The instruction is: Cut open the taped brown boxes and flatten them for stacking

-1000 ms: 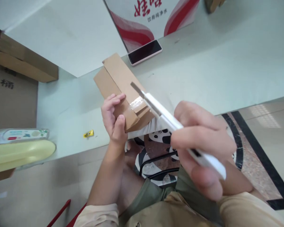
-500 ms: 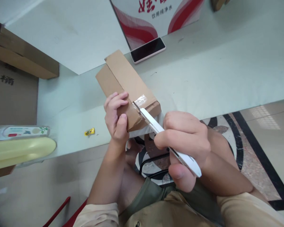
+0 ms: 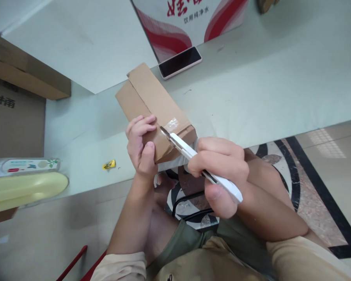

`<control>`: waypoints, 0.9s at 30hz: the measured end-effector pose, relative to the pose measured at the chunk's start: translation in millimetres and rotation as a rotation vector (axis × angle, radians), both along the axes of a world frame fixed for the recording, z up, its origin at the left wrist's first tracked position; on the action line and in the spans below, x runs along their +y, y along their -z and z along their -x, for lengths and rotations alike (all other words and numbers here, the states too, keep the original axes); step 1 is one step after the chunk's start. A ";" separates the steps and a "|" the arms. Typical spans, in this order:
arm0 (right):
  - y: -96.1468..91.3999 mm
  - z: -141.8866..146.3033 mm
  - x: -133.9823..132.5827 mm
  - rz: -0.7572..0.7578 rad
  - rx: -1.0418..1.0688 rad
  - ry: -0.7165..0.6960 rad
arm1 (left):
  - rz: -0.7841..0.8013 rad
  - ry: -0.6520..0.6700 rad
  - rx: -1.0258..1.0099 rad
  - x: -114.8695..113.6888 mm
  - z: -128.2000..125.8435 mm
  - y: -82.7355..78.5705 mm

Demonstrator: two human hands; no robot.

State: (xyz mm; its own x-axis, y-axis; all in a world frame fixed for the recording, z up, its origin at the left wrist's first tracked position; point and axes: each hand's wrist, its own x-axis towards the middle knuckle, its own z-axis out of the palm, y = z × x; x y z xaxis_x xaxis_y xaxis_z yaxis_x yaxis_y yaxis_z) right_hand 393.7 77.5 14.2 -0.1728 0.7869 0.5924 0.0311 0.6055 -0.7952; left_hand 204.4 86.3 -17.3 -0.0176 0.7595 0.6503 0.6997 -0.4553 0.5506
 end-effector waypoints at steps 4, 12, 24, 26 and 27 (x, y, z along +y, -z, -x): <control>6.5 8.7 4.7 -0.007 0.257 -0.014 | -0.017 0.023 -0.034 1.6 0.7 1.1; -8.9 0.4 -4.6 0.159 0.232 -0.059 | 0.004 -0.010 0.008 0.8 1.5 0.6; -6.0 5.4 -6.7 0.175 0.309 -0.077 | -0.014 0.003 -0.008 1.6 5.4 3.9; -12.3 -1.6 -11.6 0.210 0.256 -0.051 | -0.021 0.028 -0.027 2.0 6.7 4.6; -16.6 -6.2 -14.4 0.220 0.188 -0.044 | -0.026 0.038 -0.033 2.1 7.5 5.0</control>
State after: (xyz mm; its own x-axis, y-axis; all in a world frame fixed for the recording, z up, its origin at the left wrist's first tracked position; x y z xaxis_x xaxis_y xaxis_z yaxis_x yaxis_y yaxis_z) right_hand 399.8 63.2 30.8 -0.1131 0.8943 0.4329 -0.1518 0.4150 -0.8971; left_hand 196.9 88.4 -22.3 -0.0112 0.7432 0.6690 0.6633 -0.4952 0.5611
